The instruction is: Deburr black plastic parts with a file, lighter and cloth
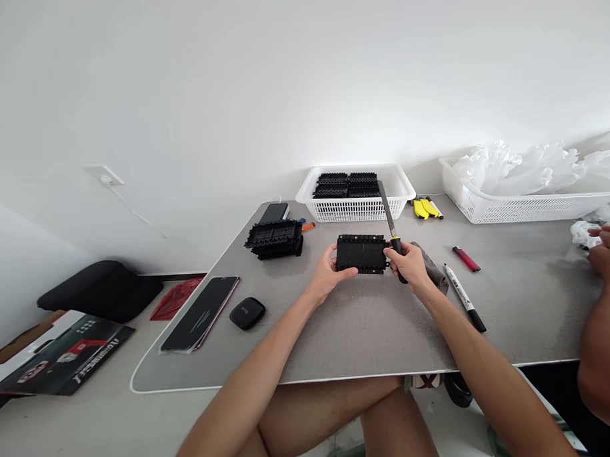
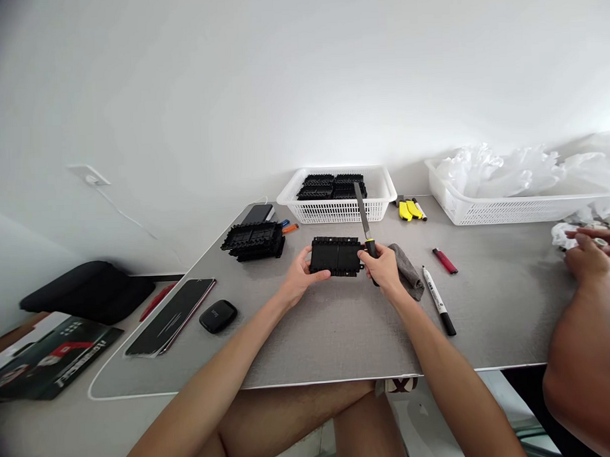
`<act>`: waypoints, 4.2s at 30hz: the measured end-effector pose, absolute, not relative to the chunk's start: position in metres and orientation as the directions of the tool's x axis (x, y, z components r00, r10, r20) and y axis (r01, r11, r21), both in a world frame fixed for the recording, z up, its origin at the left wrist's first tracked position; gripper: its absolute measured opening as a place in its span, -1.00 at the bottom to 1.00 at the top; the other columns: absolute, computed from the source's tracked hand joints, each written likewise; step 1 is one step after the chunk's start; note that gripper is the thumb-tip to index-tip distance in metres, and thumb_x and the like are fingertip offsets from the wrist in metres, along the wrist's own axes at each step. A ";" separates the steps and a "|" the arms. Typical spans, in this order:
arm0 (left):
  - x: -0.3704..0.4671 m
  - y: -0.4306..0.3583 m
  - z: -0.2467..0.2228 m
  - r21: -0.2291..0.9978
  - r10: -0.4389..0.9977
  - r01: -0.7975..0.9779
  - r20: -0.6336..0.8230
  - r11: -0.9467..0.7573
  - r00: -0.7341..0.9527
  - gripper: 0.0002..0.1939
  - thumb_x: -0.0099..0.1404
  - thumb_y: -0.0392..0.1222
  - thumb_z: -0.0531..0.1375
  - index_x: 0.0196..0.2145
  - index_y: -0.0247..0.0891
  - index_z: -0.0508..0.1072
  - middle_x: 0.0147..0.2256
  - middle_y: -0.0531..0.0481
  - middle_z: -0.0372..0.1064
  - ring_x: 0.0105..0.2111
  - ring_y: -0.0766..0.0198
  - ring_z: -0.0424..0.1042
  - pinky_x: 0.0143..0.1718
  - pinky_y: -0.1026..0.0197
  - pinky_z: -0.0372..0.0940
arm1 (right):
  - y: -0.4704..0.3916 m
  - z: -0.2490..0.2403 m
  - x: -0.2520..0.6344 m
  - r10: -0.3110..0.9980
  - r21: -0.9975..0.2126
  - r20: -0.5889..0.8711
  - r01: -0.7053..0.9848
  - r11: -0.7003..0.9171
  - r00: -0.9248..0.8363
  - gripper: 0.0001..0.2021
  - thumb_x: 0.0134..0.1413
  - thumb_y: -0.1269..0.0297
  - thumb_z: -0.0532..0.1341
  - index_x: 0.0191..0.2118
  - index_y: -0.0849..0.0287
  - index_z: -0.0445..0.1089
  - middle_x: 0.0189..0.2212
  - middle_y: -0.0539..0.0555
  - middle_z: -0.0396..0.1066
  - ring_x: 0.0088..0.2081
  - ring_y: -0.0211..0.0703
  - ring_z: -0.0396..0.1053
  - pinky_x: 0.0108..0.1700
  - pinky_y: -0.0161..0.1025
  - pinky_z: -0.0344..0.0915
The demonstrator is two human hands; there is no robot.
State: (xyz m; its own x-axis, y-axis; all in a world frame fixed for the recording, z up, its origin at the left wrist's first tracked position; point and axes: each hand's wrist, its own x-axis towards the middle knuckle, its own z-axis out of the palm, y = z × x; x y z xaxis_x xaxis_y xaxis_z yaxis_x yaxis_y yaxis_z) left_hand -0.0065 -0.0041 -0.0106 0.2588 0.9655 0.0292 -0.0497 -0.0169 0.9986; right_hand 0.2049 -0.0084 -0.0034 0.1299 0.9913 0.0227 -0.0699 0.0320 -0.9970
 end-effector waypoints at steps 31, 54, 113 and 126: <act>-0.004 -0.004 -0.010 0.986 0.980 -0.137 0.120 -0.098 0.159 -0.22 -0.09 -0.09 0.45 0.06 -0.24 0.27 0.04 -0.25 0.34 0.05 -0.14 0.35 -0.16 -0.04 0.44 | -0.026 0.007 0.201 0.925 -0.418 0.306 0.841 0.344 -0.226 -0.54 0.32 0.04 -0.11 -0.42 0.14 0.38 -0.62 0.03 0.31 -0.56 -0.22 0.17 -0.44 -0.27 -0.11; -0.010 -0.001 -0.007 0.981 0.995 -0.189 0.053 -0.035 0.089 -0.24 -0.09 -0.12 0.46 0.06 -0.22 0.30 0.04 -0.23 0.36 0.04 -0.11 0.37 -0.07 -0.12 0.42 | -0.014 0.000 0.224 0.946 -0.567 0.301 0.774 0.281 -0.123 -0.50 0.28 -0.04 -0.10 -0.57 0.15 0.22 -0.66 0.00 0.21 -0.58 -0.24 0.10 -0.47 -0.27 -0.07; -0.009 -0.003 -0.007 0.980 0.985 -0.196 -0.007 0.040 0.171 -0.27 -0.09 -0.17 0.46 0.05 -0.22 0.33 -0.08 -0.17 0.45 -0.10 -0.01 0.47 -0.10 -0.09 0.43 | -0.007 0.004 0.259 0.876 -0.327 0.420 0.862 0.388 -0.235 -0.58 0.25 -0.06 0.02 -0.31 0.10 0.51 -0.40 0.07 0.50 -0.41 -0.17 0.36 -0.43 -0.26 -0.03; -0.008 -0.004 -0.003 0.969 0.992 -0.239 -0.031 0.061 0.126 -0.30 -0.13 -0.22 0.47 -0.01 -0.24 0.36 -0.16 -0.11 0.47 -0.18 0.10 0.48 -0.18 0.05 0.44 | -0.008 0.006 0.255 0.858 -0.381 0.468 0.828 0.412 -0.211 -0.59 0.27 -0.04 0.02 -0.30 0.09 0.51 -0.37 0.07 0.53 -0.39 -0.14 0.40 -0.40 -0.26 0.06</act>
